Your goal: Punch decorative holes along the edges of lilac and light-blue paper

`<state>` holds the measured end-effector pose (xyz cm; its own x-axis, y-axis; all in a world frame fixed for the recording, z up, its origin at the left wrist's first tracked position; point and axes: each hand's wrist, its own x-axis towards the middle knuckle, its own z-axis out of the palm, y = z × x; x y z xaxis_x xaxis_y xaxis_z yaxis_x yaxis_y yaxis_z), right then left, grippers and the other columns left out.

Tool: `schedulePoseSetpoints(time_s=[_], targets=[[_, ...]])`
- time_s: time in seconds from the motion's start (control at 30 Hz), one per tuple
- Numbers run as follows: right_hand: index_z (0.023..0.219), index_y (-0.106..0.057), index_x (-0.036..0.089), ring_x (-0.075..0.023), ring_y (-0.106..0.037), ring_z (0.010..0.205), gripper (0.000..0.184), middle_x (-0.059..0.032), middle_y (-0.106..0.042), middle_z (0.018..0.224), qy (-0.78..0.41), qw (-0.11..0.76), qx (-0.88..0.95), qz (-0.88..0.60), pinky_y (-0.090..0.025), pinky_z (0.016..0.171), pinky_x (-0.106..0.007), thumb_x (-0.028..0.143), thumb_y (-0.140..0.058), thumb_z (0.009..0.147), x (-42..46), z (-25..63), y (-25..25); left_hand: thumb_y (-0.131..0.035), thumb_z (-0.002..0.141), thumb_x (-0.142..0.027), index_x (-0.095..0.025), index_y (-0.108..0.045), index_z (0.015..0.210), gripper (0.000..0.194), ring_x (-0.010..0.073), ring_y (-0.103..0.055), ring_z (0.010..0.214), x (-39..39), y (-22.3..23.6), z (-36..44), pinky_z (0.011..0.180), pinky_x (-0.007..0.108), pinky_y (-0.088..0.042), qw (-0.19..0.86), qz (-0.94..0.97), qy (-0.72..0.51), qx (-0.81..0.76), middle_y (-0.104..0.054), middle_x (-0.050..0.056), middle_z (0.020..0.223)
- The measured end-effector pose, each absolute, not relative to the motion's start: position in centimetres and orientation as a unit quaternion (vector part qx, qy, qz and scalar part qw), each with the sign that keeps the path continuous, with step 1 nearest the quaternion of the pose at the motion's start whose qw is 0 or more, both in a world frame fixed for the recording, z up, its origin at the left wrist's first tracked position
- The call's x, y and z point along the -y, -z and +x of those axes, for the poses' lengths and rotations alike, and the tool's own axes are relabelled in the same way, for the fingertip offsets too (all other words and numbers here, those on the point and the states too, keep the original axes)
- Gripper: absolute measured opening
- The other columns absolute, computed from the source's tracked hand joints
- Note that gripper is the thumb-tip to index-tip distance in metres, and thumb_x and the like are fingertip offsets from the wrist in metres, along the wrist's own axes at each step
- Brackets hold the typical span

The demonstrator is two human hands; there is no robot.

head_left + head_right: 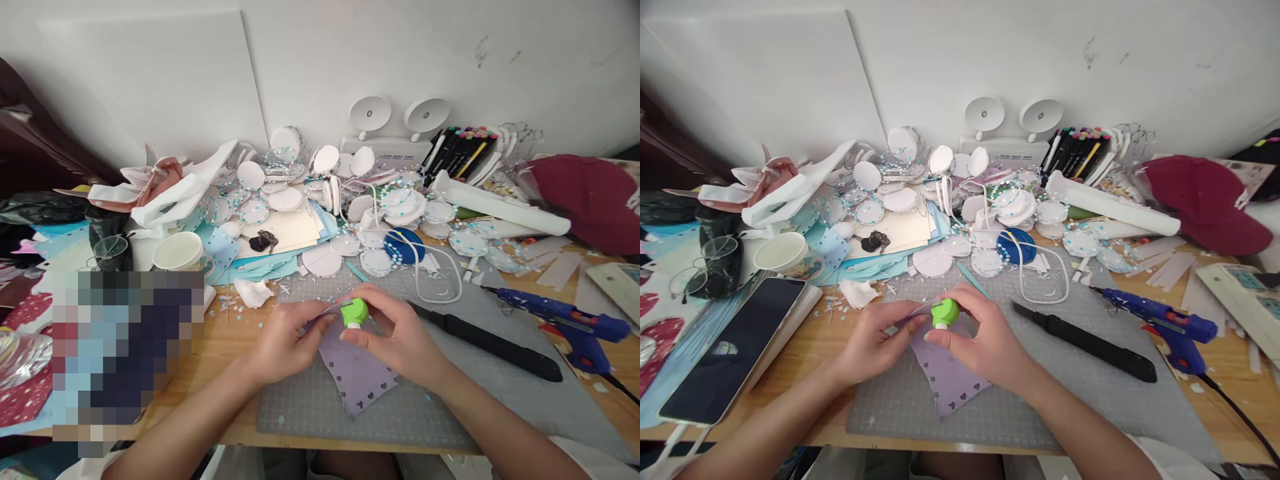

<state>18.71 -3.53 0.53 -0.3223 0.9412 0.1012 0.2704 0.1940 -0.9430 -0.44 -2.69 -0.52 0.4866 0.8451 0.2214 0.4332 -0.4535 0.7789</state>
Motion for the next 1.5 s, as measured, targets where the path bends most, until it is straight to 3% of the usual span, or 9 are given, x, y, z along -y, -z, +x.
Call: schedulePoseSetpoints(time_s=[0.3, 0.43, 0.57, 0.7, 0.8, 1.03, 1.33, 1.5], targets=[[0.093, -0.06, 0.019, -0.0188, -0.054, 0.078, 0.016, -0.0039, -0.054, 0.083, -0.422, 0.375, 0.703, -0.434, -0.046, 0.069, -0.03, 0.028, -0.064, 0.08, 3.7, 18.9, -0.2, -0.044, 0.089, -0.022, -0.014, -0.058, 0.072, 0.024, 0.0093, -0.042, 0.053, 2.8, 0.1, -0.5, 0.05, 0.021, -0.032, 0.339, 0.8, -0.303, -0.391, -0.051, -0.001, 0.058], [0.094, -0.059, 0.019, -0.0181, -0.052, 0.076, 0.018, -0.0029, -0.052, 0.081, -0.436, 0.376, 0.702, -0.419, -0.044, 0.068, -0.029, 0.029, -0.064, 0.08, 3.6, 18.7, 0.0, -0.052, 0.083, -0.034, -0.014, -0.058, 0.084, 0.021, 0.014, -0.051, 0.066, 2.4, -0.6, -0.8, 0.06, 0.024, -0.04, 0.35, 0.794, -0.329, -0.372, -0.059, 0.004, 0.074], [0.088, -0.059, 0.018, -0.017, -0.049, 0.073, 0.01, -0.0014, -0.05, 0.077, -0.441, 0.34, 0.734, -0.389, -0.041, 0.066, -0.029, 0.024, -0.063, 0.08, 3.7, 18.3, 0.1, -0.065, 0.07, -0.05, -0.017, -0.051, 0.072, 0.036, 0.0125, -0.046, 0.062, 2.0, -0.9, -0.8, 0.056, 0.023, -0.034, 0.306, 0.842, -0.235, -0.378, -0.05, 0.0, 0.071], [0.085, -0.058, 0.019, -0.0172, -0.048, 0.074, 0.009, -0.0014, -0.052, 0.077, -0.442, 0.308, 0.752, -0.38, -0.04, 0.067, -0.028, 0.016, -0.062, 0.077, 3.9, 17.9, 0.1, -0.062, 0.072, -0.055, -0.017, -0.047, 0.069, 0.041, 0.0101, -0.041, 0.055, 2.0, -1.0, -0.6, 0.05, 0.022, -0.025, 0.287, 0.871, -0.17, -0.361, -0.048, -0.003, 0.065], [0.076, -0.055, 0.019, -0.0166, -0.048, 0.073, 0.011, -0.0004, -0.051, 0.075, -0.45, 0.285, 0.757, -0.378, -0.04, 0.065, -0.028, 0.012, -0.063, 0.073, 4.1, 17.5, 0.0, -0.064, 0.065, -0.065, -0.017, -0.05, 0.066, 0.05, 0.0109, -0.044, 0.054, 2.1, -0.8, -0.6, 0.05, 0.023, -0.025, 0.273, 0.883, -0.134, -0.358, -0.051, -0.002, 0.061], [0.073, -0.055, 0.019, -0.016, -0.049, 0.07, 0.013, -0.0001, -0.052, 0.073, -0.443, 0.288, 0.759, -0.381, -0.04, 0.063, -0.027, 0.008, -0.062, 0.071, 4.5, 17.1, 0.3, -0.065, 0.066, -0.056, -0.017, -0.053, 0.057, 0.043, 0.0109, -0.046, 0.048, 2.2, 0.3, -0.9, 0.048, 0.024, -0.026, 0.234, 0.904, -0.17, -0.316, -0.052, -0.001, 0.053], [0.067, -0.05, 0.02, -0.0158, -0.049, 0.069, 0.018, 0.0001, -0.051, 0.071, -0.438, 0.288, 0.759, -0.387, -0.039, 0.062, -0.027, 0.005, -0.06, 0.069, 5.1, 16.9, 1.1, -0.067, 0.068, -0.048, -0.016, -0.056, 0.061, 0.035, 0.0121, -0.051, 0.049, 2.2, 0.6, -1.0, 0.048, 0.024, -0.029, 0.231, 0.92, -0.148, -0.281, -0.058, 0.003, 0.057], [0.071, -0.052, 0.02, -0.0154, -0.048, 0.07, 0.015, 0.0005, -0.05, 0.072, -0.447, 0.274, 0.757, -0.389, -0.039, 0.063, -0.027, 0.007, -0.059, 0.072, 4.1, 17.3, 1.0, -0.064, 0.07, -0.055, -0.015, -0.053, 0.061, 0.042, 0.012, -0.049, 0.05, 2.0, 0.5, -0.8, 0.048, 0.024, -0.025, 0.229, 0.905, -0.148, -0.326, -0.055, 0.001, 0.056]])
